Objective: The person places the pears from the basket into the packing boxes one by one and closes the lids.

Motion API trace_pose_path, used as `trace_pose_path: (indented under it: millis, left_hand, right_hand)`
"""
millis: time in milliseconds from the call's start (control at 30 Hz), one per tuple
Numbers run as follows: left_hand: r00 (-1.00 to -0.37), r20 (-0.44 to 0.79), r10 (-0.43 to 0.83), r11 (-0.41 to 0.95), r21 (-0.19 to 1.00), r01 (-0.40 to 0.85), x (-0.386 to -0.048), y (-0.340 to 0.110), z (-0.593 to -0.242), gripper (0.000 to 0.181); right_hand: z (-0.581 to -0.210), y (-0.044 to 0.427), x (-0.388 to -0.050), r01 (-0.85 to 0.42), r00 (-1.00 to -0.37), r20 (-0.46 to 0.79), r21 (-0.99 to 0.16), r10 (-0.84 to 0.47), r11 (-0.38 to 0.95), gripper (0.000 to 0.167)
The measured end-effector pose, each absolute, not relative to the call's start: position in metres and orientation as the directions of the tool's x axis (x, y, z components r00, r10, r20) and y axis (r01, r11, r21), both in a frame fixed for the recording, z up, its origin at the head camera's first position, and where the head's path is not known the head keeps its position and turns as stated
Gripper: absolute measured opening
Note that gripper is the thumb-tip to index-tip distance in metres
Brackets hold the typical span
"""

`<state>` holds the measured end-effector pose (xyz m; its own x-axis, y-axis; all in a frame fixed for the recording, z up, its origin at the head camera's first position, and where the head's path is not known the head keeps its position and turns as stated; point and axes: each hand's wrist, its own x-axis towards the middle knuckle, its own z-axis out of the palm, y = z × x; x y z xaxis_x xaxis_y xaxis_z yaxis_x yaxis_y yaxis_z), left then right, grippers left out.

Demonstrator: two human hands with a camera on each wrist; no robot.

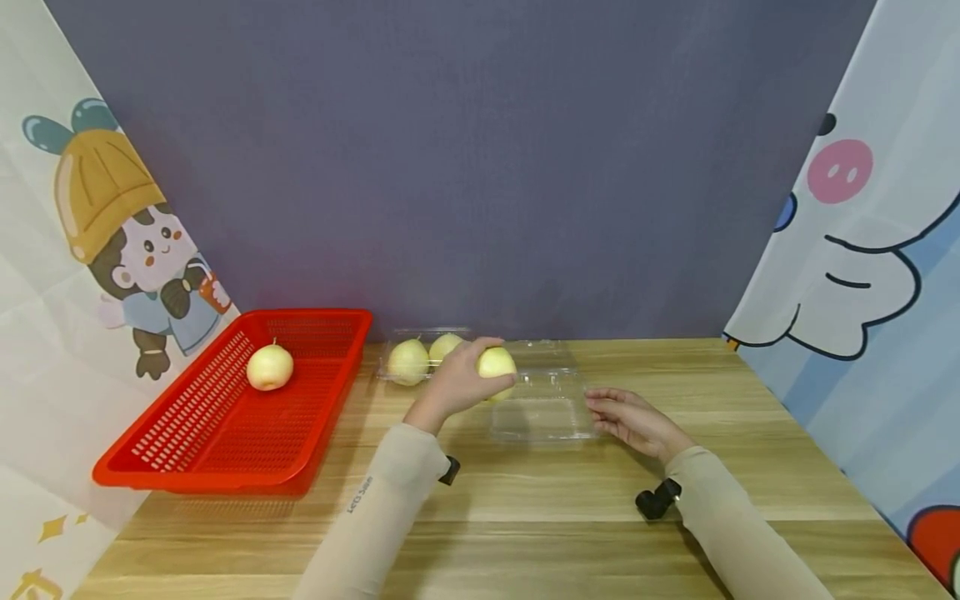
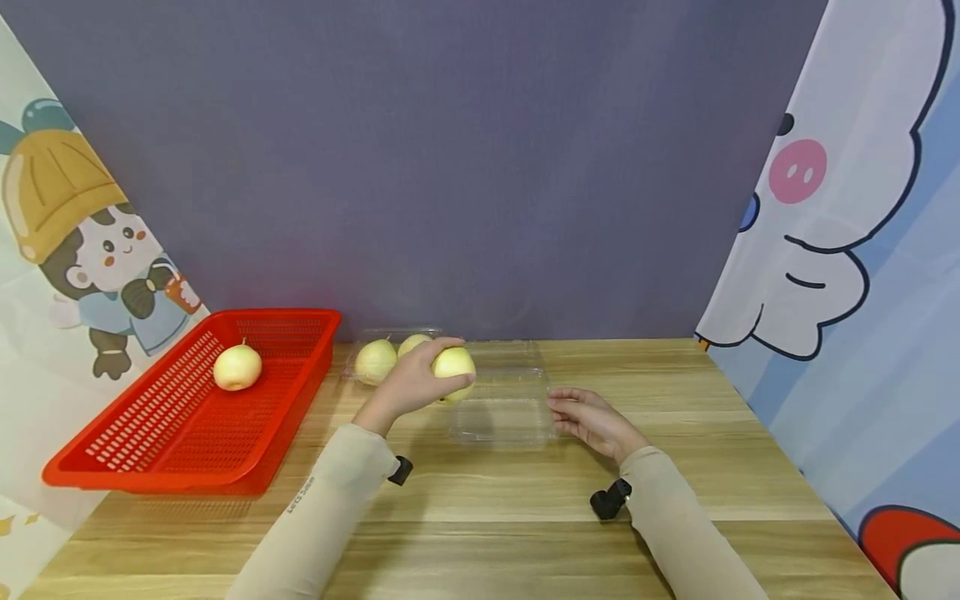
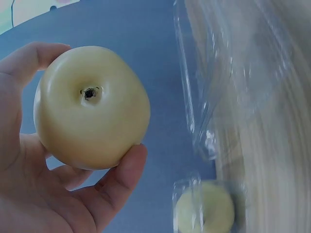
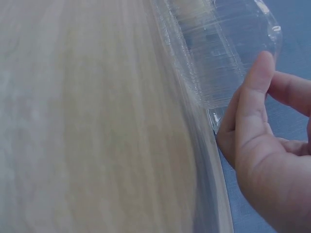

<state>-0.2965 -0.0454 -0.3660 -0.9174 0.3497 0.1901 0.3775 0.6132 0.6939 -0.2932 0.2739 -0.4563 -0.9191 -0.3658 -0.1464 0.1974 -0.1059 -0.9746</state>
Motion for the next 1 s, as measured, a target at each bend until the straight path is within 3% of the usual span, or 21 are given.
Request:
trace_pose_path:
  millis: [1000]
  left_hand:
    - [-0.91, 0.14, 0.391, 0.548, 0.758, 0.353, -0.292, 0.033, -0.405, 0.068]
  right_hand:
    - [-0.453, 0.275, -0.291, 0.203, -0.915, -0.152, -0.974, -0.375, -0.101, 0.054]
